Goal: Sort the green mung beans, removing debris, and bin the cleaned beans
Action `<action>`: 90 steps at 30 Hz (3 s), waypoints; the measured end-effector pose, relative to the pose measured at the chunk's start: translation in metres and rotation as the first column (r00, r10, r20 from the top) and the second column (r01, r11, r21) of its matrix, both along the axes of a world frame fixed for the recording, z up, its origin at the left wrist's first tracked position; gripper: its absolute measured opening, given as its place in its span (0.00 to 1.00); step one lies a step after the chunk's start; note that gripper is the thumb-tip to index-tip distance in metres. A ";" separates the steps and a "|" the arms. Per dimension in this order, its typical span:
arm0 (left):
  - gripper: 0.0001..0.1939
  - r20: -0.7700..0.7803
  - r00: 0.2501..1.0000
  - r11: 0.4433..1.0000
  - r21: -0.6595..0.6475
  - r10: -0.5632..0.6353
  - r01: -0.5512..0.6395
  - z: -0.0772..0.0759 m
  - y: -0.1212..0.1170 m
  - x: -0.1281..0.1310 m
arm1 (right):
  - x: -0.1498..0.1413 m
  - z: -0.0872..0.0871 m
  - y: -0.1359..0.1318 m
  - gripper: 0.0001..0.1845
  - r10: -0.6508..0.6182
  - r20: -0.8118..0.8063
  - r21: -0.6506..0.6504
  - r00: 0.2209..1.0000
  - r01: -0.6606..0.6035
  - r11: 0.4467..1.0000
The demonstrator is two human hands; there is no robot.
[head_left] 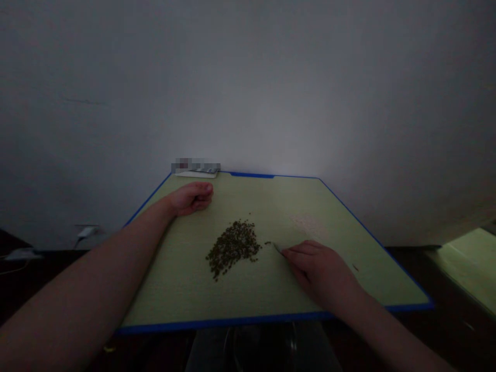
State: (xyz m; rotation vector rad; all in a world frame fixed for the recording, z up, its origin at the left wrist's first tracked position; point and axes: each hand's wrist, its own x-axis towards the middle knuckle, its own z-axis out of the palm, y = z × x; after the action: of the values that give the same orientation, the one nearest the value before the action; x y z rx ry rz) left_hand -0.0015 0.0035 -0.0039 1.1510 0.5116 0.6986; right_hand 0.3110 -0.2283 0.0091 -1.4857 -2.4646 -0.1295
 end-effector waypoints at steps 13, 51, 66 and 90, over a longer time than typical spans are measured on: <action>0.18 0.001 1.000 1.000 -0.005 -0.002 0.002 0.002 -0.001 0.000 | -0.016 0.006 0.010 0.18 0.059 0.069 -0.091 0.996 -0.053 0.994; 0.17 0.008 1.000 1.000 -0.016 -0.014 0.014 0.000 0.002 0.000 | -0.033 -0.009 -0.019 0.19 -0.021 0.167 0.073 0.986 0.009 0.997; 0.16 0.011 1.000 1.000 -0.002 -0.006 0.006 0.001 0.000 0.001 | 0.008 0.018 0.022 0.15 -0.236 0.092 -0.135 0.967 0.247 0.960; 0.17 -0.001 1.000 1.000 0.007 0.020 -0.020 0.002 -0.001 0.002 | -0.002 0.008 0.007 0.18 0.168 -0.001 -0.099 0.986 -0.168 0.981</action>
State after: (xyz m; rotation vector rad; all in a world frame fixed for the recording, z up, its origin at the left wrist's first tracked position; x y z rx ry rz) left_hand 0.0000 0.0028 -0.0023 1.1537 0.5226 0.7181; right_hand 0.3090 -0.2209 0.0170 -1.3074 -2.6237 0.0194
